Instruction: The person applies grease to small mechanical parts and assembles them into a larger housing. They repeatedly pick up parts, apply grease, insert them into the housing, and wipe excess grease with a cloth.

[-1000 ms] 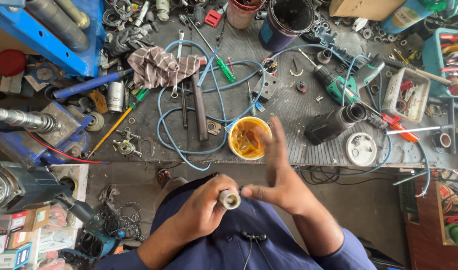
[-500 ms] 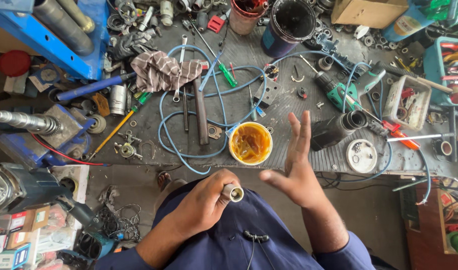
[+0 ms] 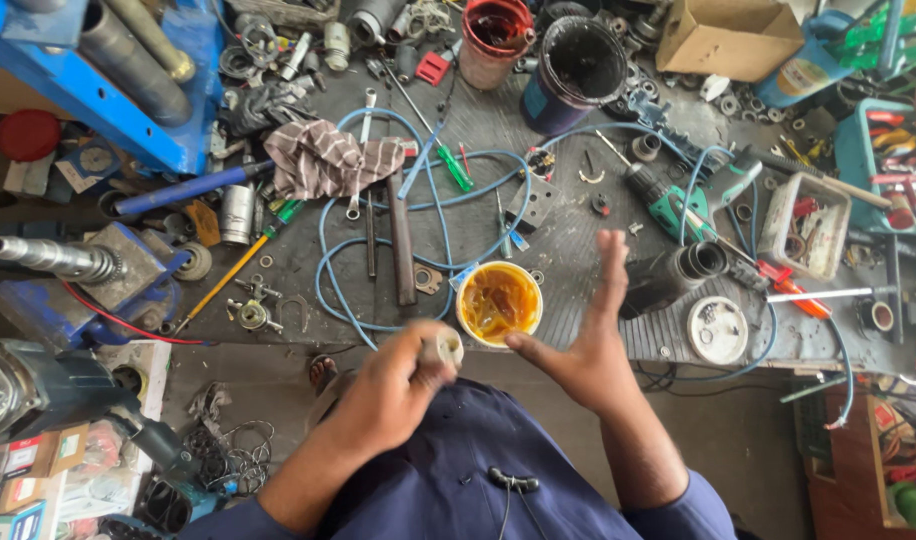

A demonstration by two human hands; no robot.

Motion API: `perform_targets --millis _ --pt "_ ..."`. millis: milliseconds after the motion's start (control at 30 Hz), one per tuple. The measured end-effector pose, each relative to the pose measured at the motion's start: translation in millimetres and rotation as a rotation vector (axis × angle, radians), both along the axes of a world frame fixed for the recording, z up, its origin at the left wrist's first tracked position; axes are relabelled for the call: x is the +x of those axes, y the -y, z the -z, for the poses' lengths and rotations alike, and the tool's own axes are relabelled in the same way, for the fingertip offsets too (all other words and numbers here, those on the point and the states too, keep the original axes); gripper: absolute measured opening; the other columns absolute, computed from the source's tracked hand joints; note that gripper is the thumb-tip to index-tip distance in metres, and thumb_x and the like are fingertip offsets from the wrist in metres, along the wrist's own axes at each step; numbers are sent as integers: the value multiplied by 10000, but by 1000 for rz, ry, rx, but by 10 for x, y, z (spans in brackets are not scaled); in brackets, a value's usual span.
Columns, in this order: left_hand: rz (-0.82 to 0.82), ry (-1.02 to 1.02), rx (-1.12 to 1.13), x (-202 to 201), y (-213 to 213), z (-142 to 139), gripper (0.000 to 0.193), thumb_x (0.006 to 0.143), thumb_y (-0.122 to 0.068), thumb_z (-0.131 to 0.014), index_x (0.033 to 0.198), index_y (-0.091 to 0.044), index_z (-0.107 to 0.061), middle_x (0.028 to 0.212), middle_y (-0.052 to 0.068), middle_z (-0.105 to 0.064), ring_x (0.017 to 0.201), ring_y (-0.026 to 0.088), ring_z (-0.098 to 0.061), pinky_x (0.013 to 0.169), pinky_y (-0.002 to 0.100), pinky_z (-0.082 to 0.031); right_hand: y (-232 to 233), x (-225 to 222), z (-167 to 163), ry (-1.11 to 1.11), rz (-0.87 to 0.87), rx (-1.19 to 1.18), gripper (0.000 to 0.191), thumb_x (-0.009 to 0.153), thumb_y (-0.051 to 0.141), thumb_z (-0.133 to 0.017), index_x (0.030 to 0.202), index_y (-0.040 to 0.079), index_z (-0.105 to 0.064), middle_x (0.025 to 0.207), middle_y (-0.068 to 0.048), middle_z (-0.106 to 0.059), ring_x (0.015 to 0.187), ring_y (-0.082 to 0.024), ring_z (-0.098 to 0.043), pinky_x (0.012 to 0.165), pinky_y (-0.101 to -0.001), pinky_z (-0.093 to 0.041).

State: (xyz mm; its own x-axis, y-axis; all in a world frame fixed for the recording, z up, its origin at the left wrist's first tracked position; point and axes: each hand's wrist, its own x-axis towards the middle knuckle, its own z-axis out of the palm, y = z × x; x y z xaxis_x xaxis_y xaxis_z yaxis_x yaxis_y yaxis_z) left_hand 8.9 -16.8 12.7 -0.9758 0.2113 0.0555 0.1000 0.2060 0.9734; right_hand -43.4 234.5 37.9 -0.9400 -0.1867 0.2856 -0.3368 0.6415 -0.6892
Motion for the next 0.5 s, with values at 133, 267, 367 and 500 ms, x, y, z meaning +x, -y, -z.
perform_targets --millis 133,267,367,500 --pt "-379 -317 -604 -398 325 122 318 926 -220 -728 1158 -29 -624 1195 129 -651 1078 359 -625 878 494 -480 84 14 13 -35 1 -72 1393 725 314 -927 1644 59 89 1708 -271 -107 1610 -380 -131 1303 -504 -135" --pt "-495 -296 -945 -670 572 198 275 812 -289 -787 1013 -122 -699 1285 106 -606 1139 345 -568 903 527 -443 299 22 54 -13 9 -142 1317 757 236 -902 1657 65 43 1719 -270 -122 1623 -391 -128 1302 -503 -131" --pt "-517 -319 -891 -870 689 197 249 873 -304 -788 1050 -146 -715 1318 104 -583 1168 348 -542 917 520 -434 457 56 51 -2 43 -125 1280 746 196 -890 1649 71 10 1699 -255 -170 1602 -376 -175 1288 -494 -161" --pt "-564 -530 -878 -1425 1006 104 479 850 -246 -741 1305 -106 -686 1349 99 -603 1162 335 -556 923 469 -453 776 69 46 4 35 -261 1189 812 171 -847 1655 86 -14 1708 -242 -180 1605 -350 -206 1276 -479 -246"
